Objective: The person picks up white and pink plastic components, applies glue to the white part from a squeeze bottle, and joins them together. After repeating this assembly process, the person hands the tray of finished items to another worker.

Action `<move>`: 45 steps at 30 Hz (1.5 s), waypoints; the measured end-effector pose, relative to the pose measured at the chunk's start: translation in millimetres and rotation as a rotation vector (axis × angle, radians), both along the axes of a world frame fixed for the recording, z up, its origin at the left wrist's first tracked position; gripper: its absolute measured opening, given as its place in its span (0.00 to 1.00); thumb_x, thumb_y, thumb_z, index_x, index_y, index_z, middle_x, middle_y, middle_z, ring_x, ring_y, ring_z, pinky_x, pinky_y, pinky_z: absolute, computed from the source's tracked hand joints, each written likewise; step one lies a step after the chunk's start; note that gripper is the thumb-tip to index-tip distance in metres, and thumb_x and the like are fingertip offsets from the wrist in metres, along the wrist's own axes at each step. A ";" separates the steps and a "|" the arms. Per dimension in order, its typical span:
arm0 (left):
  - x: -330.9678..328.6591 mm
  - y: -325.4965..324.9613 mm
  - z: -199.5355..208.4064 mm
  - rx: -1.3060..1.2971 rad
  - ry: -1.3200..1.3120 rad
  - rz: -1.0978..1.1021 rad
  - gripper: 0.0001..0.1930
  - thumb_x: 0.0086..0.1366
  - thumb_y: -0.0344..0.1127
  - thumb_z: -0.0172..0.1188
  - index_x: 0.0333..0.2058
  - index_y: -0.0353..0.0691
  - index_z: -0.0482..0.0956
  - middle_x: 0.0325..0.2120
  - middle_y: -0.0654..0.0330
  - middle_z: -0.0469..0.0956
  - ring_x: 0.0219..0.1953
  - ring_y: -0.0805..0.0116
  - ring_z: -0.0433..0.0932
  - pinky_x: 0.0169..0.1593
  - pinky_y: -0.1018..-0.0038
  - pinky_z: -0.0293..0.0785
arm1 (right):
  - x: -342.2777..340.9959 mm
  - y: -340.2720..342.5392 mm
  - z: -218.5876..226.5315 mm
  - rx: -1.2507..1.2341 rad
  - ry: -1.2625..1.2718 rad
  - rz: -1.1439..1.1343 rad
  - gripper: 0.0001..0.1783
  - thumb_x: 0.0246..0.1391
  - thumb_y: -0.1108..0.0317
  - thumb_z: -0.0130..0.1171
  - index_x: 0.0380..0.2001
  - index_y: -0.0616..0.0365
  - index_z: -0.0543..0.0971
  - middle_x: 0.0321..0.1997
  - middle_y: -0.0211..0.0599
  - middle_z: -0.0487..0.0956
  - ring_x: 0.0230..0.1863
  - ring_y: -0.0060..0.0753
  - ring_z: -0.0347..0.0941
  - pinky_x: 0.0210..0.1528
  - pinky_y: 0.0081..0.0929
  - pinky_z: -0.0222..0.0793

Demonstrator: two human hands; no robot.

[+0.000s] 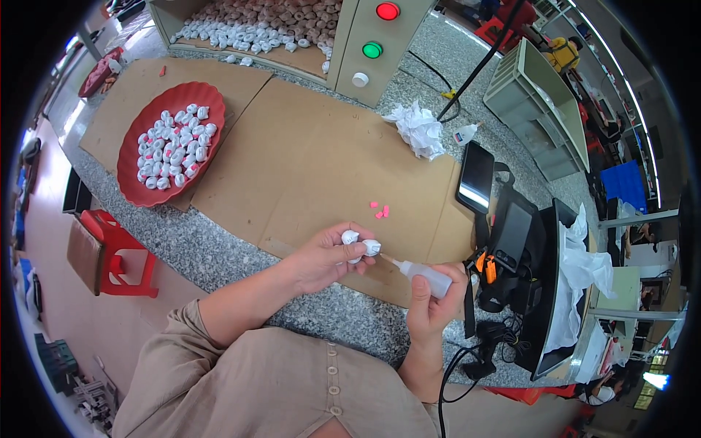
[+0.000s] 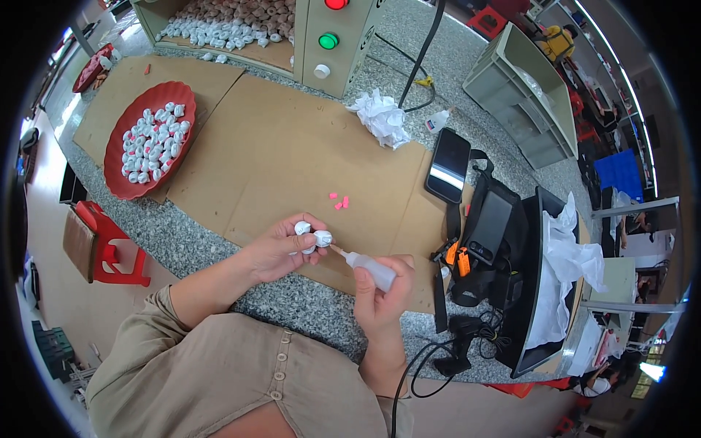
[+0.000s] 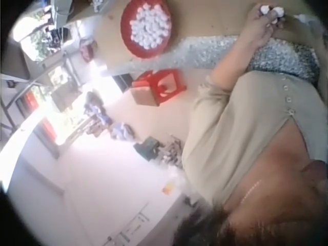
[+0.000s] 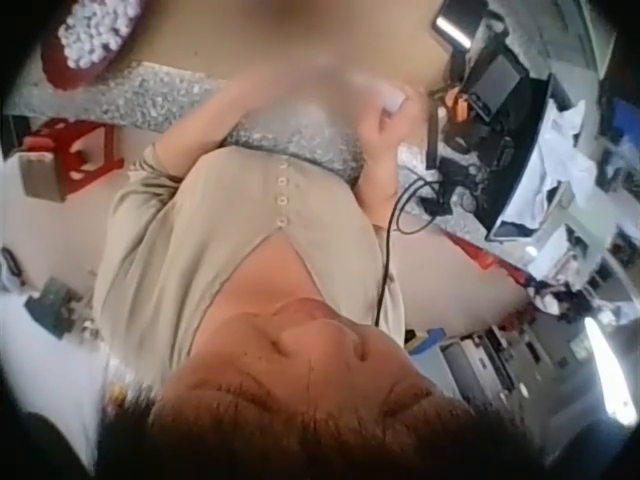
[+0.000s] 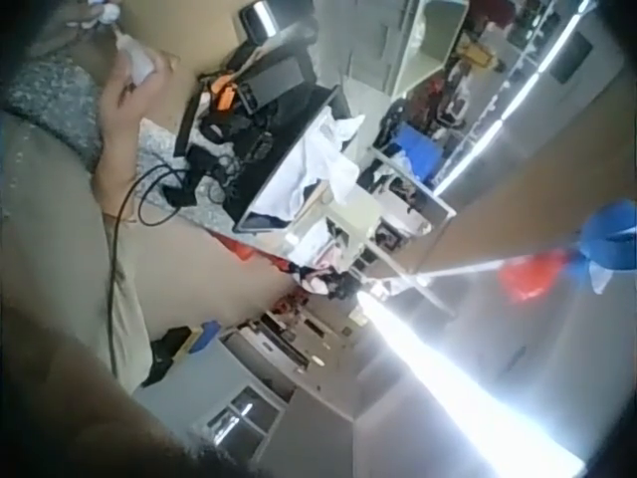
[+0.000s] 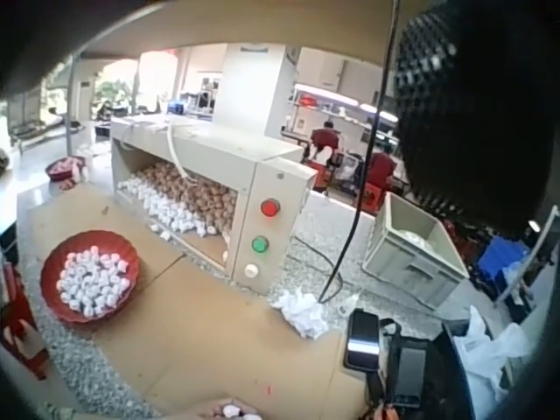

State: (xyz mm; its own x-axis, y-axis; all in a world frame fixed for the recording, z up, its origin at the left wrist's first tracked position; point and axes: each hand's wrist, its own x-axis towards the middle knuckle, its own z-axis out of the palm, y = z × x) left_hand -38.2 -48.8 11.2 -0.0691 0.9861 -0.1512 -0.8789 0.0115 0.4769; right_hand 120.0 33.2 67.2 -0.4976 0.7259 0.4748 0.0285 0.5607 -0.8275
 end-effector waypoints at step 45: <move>0.5 -0.9 4.8 -0.048 0.031 0.004 0.08 0.58 0.31 0.51 0.37 0.38 0.69 0.33 0.59 0.72 0.32 0.70 0.73 0.33 0.76 0.70 | 3.8 46.5 -15.7 -0.811 0.212 -0.087 0.13 0.43 0.77 0.56 0.31 0.56 0.64 0.32 0.34 0.71 0.34 0.27 0.71 0.36 0.21 0.66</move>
State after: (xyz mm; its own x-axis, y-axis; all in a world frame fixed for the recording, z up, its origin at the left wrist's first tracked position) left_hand -37.7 -49.7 16.0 -0.0789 0.9774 -0.1963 -0.8636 0.0313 0.5032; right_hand 123.8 79.7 51.5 -0.3835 0.9138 -0.1336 -0.1571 -0.2071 -0.9656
